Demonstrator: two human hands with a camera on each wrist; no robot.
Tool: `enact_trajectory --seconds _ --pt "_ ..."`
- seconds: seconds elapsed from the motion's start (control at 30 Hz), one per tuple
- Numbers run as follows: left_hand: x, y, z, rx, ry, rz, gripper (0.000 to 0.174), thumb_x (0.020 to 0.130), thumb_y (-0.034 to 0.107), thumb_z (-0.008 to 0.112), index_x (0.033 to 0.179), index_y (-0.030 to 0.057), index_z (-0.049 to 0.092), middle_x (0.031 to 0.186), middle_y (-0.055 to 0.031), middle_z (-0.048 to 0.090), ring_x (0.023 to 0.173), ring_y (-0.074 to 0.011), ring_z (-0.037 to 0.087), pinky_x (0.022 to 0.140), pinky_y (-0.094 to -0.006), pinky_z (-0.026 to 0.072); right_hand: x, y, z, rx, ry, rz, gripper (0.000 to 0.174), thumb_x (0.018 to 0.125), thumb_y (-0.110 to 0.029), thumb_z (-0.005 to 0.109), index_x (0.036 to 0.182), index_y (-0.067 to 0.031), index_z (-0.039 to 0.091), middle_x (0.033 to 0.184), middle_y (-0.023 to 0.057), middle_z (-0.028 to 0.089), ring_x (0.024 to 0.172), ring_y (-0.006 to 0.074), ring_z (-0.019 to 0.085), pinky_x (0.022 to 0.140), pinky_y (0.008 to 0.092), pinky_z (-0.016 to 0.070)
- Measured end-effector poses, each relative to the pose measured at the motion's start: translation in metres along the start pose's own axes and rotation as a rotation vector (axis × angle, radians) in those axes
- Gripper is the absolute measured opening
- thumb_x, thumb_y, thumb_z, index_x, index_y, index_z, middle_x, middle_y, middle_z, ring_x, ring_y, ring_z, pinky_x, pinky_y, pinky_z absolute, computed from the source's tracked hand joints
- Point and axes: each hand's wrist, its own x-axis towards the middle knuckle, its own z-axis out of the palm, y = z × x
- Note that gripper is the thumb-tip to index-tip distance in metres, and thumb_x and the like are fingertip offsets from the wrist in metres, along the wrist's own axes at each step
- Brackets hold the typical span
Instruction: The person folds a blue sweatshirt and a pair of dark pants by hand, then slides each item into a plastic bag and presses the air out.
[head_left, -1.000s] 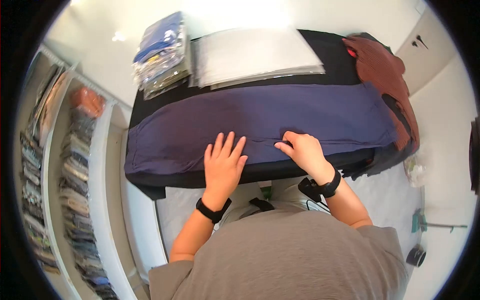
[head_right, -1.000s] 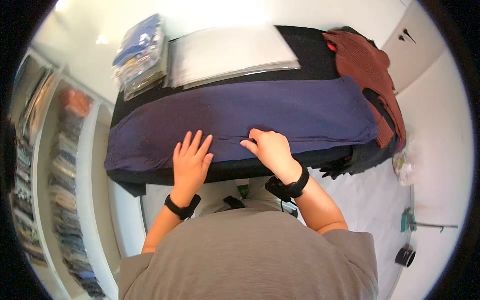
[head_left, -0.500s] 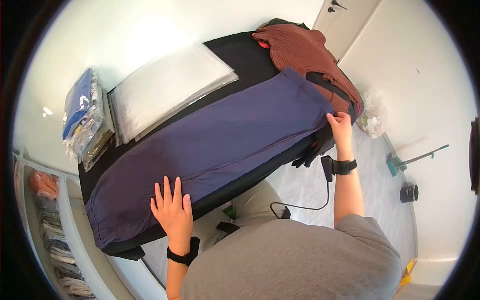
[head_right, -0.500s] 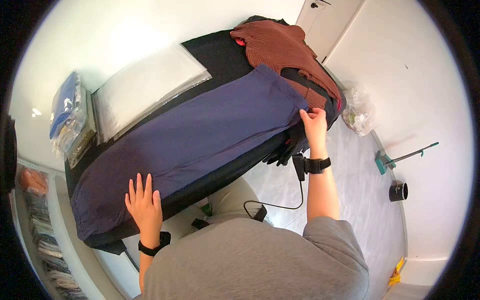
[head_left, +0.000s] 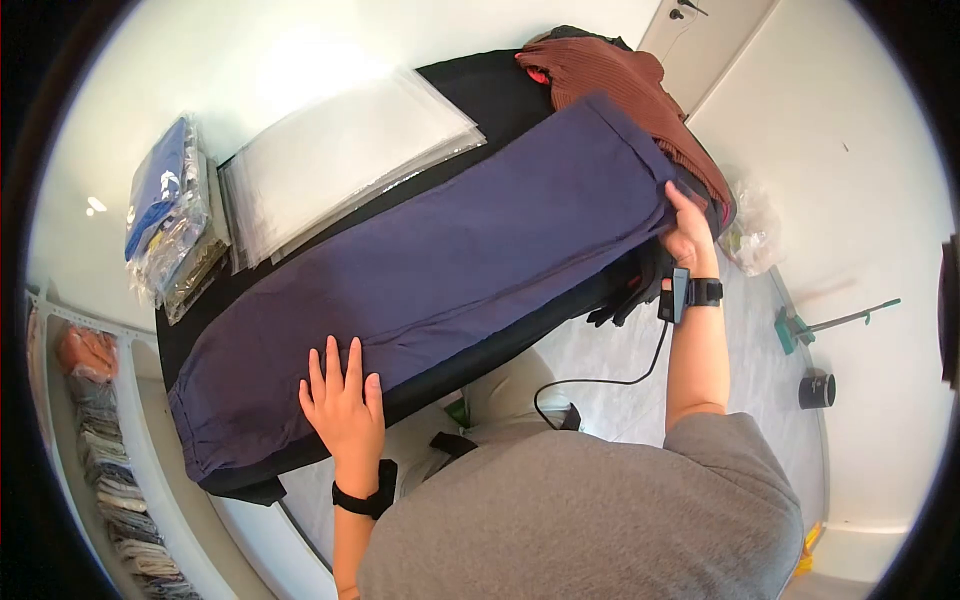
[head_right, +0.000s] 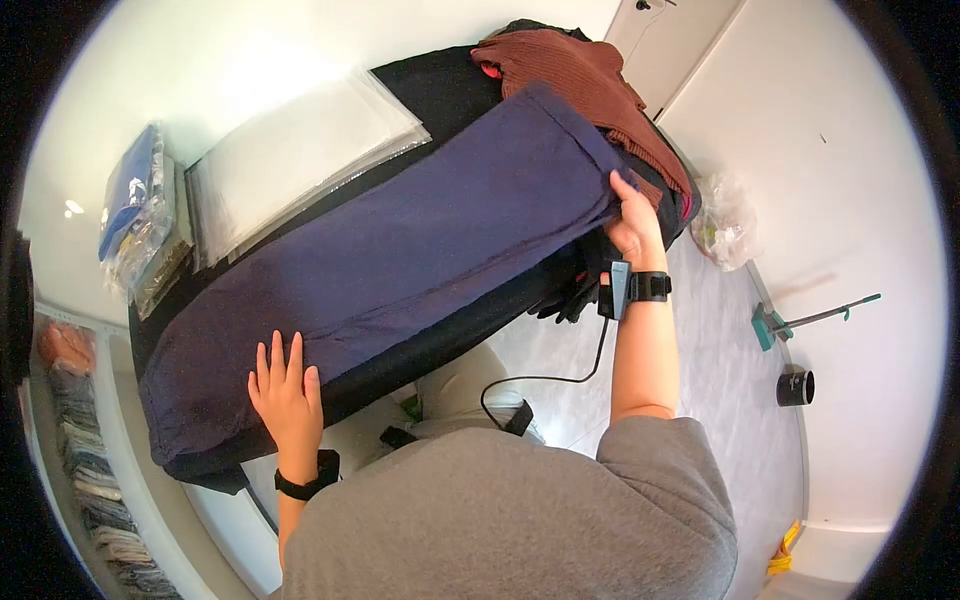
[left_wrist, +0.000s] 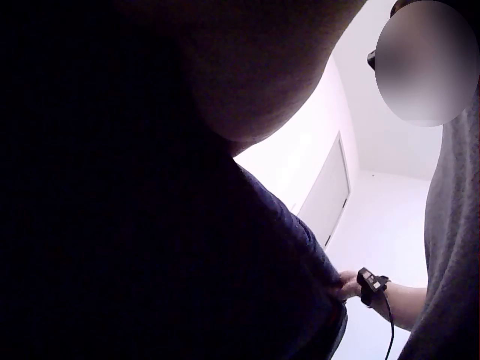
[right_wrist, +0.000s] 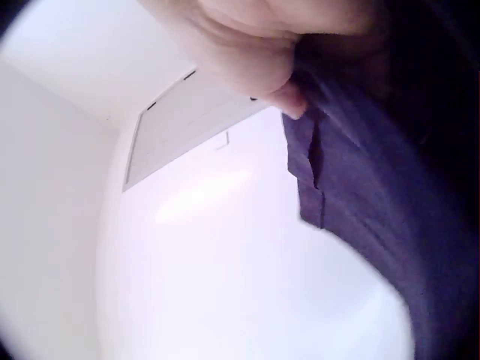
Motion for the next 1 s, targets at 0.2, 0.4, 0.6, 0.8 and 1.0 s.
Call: enact_trajectory --seconds 0.2,0.4,0.6,0.8,1.0 --pt "0.000 0.001 -0.001 -0.001 -0.005 -0.003 0.039 0.090 0.027 0.049 0.128 0.0155 0.055 0.139 -0.0104 0.045 0.131 -0.0323 0.036 0.106 -0.0513 0.0224 -0.001 0.016 -0.010 0.057 0.117 0.075 0.042 0.095 -0.018 0.050 0.129 0.0052 0.044 0.132 0.0160 0.050 0.118 0.0290 0.050 0.105 0.0406 0.0361" --pt "0.001 0.001 -0.003 -0.028 0.006 -0.008 0.040 0.090 0.027 0.050 0.128 0.0159 0.055 0.139 -0.0105 0.045 0.131 -0.0323 0.036 0.106 -0.0507 0.0222 -0.016 0.022 0.009 0.090 -0.024 0.101 0.042 0.095 -0.020 0.051 0.130 0.0012 0.045 0.131 0.0136 0.051 0.118 0.0284 0.050 0.105 0.0409 0.0362" --pt "0.001 -0.002 0.000 -0.008 0.050 0.009 0.043 0.085 0.026 0.058 0.127 0.0183 0.056 0.137 -0.0085 0.046 0.129 -0.0304 0.039 0.103 -0.0506 0.0267 -0.072 0.028 0.094 -0.812 -0.201 -0.254 0.038 0.094 -0.021 0.053 0.125 0.0006 0.052 0.112 0.0087 0.063 0.099 0.0170 0.059 0.092 0.0320 0.0446" --pt "0.000 -0.001 0.001 -0.006 0.061 0.018 0.043 0.084 0.026 0.059 0.127 0.0186 0.056 0.138 -0.0077 0.046 0.129 -0.0295 0.039 0.103 -0.0502 0.0270 -0.107 0.120 0.129 -1.730 -0.841 -0.607 0.070 0.075 -0.006 0.068 0.138 -0.0212 0.041 0.146 0.0087 0.034 0.138 0.0297 0.027 0.110 0.0531 0.0200" --pt "0.000 -0.002 0.000 -0.004 0.067 0.020 0.043 0.084 0.026 0.059 0.127 0.0185 0.056 0.138 -0.0073 0.046 0.129 -0.0290 0.039 0.102 -0.0499 0.0275 -0.107 0.131 0.130 -1.635 -0.770 -0.584 0.066 0.075 -0.008 0.068 0.136 -0.0207 0.044 0.144 0.0072 0.039 0.136 0.0283 0.030 0.110 0.0513 0.0202"
